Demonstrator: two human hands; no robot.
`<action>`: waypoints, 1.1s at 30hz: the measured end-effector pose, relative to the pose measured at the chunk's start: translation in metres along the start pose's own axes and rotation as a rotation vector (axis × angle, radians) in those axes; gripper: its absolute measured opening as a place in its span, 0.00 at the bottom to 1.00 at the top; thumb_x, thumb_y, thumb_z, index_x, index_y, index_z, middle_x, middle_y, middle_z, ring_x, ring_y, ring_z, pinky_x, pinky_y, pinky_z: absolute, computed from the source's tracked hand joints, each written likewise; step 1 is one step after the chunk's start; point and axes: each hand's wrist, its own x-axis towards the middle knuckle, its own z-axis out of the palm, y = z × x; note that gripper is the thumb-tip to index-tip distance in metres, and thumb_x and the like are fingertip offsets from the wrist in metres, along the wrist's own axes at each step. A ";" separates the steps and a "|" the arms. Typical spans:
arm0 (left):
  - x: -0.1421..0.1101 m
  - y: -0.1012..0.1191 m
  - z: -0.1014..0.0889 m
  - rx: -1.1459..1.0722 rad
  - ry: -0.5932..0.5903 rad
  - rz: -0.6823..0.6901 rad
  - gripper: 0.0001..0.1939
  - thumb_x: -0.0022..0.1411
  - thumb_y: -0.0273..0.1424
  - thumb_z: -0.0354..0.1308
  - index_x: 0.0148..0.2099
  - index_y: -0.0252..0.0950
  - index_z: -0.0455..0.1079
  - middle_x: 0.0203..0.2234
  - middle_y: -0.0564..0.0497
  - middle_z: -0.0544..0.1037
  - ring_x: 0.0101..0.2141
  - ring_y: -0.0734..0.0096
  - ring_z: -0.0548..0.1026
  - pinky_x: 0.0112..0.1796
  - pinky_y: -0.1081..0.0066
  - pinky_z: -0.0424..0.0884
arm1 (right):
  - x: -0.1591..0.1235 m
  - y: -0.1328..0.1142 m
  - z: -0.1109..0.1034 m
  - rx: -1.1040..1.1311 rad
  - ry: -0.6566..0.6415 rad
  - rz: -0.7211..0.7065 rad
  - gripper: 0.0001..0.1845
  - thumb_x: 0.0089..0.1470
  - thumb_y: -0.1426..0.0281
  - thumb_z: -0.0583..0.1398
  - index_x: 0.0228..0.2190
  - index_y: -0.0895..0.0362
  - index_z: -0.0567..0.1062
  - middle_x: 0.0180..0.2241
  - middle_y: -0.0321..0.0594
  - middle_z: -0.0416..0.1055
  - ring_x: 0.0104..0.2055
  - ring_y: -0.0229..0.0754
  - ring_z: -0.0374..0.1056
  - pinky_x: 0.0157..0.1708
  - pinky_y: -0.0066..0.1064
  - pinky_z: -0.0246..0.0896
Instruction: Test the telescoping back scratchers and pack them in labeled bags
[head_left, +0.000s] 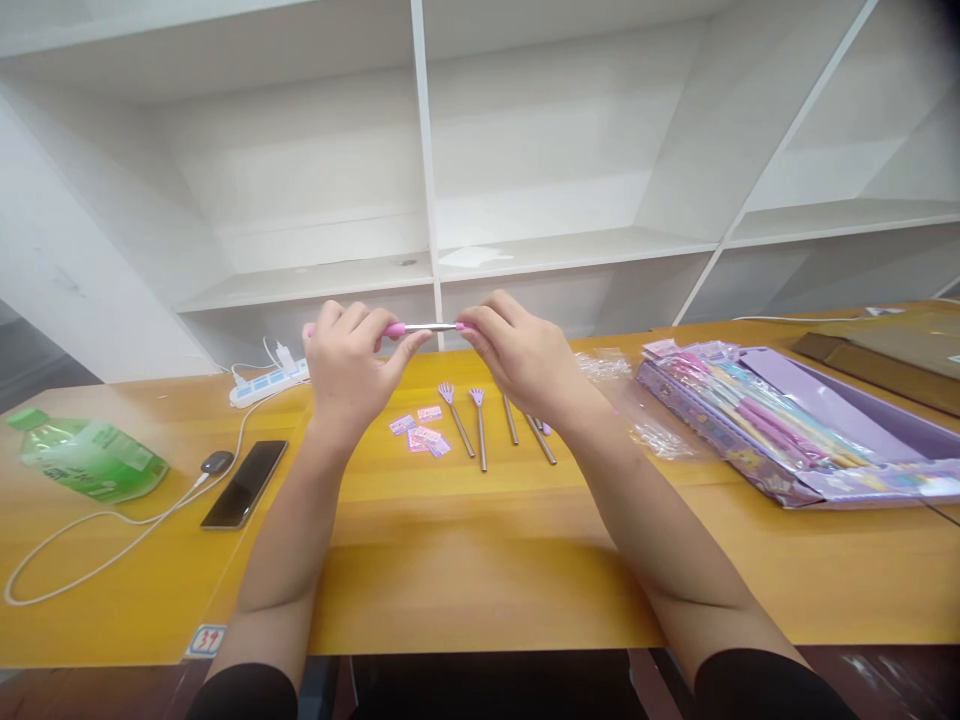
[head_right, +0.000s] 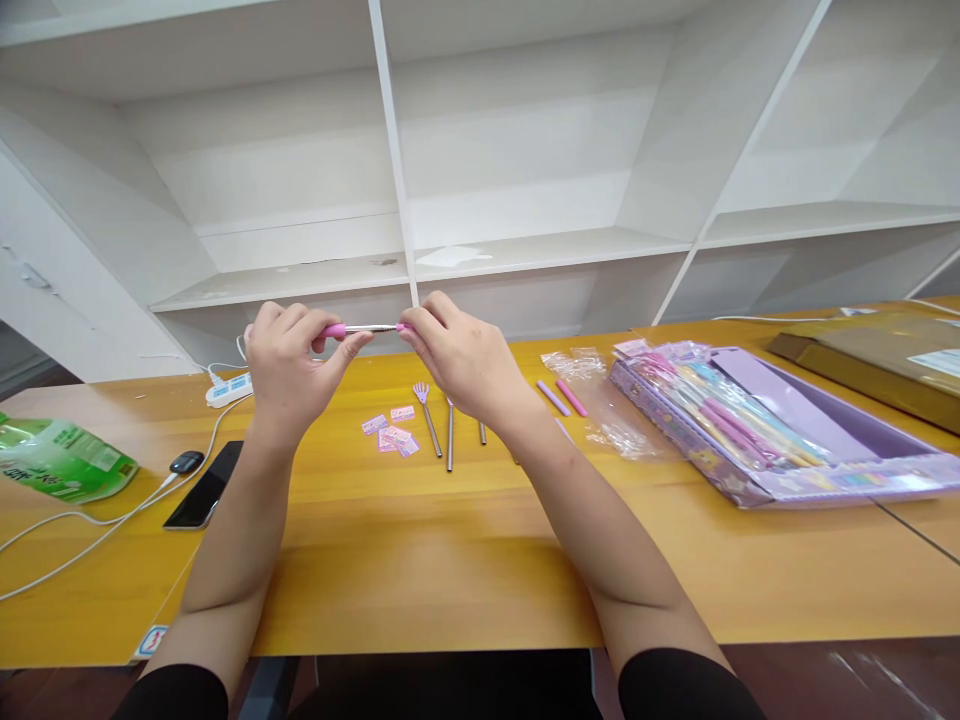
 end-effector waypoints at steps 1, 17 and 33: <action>0.000 0.000 0.000 -0.002 -0.002 0.000 0.28 0.71 0.60 0.62 0.33 0.42 0.75 0.24 0.50 0.73 0.35 0.57 0.68 0.38 0.60 0.53 | 0.000 0.000 0.000 -0.012 -0.001 -0.002 0.17 0.81 0.60 0.49 0.52 0.52 0.75 0.48 0.43 0.76 0.39 0.40 0.69 0.32 0.32 0.55; 0.001 -0.004 0.005 -0.009 0.088 0.005 0.29 0.70 0.62 0.60 0.32 0.42 0.73 0.24 0.49 0.69 0.39 0.52 0.67 0.43 0.57 0.55 | 0.003 0.009 -0.005 -0.064 0.075 -0.044 0.16 0.80 0.61 0.53 0.46 0.51 0.79 0.40 0.38 0.78 0.32 0.38 0.65 0.33 0.32 0.54; 0.003 -0.017 0.005 -0.010 0.100 -0.007 0.30 0.70 0.61 0.62 0.29 0.42 0.68 0.24 0.48 0.73 0.41 0.51 0.67 0.45 0.53 0.57 | 0.005 0.031 -0.005 -0.229 0.138 -0.184 0.16 0.80 0.69 0.52 0.46 0.49 0.79 0.34 0.34 0.79 0.30 0.39 0.61 0.34 0.37 0.47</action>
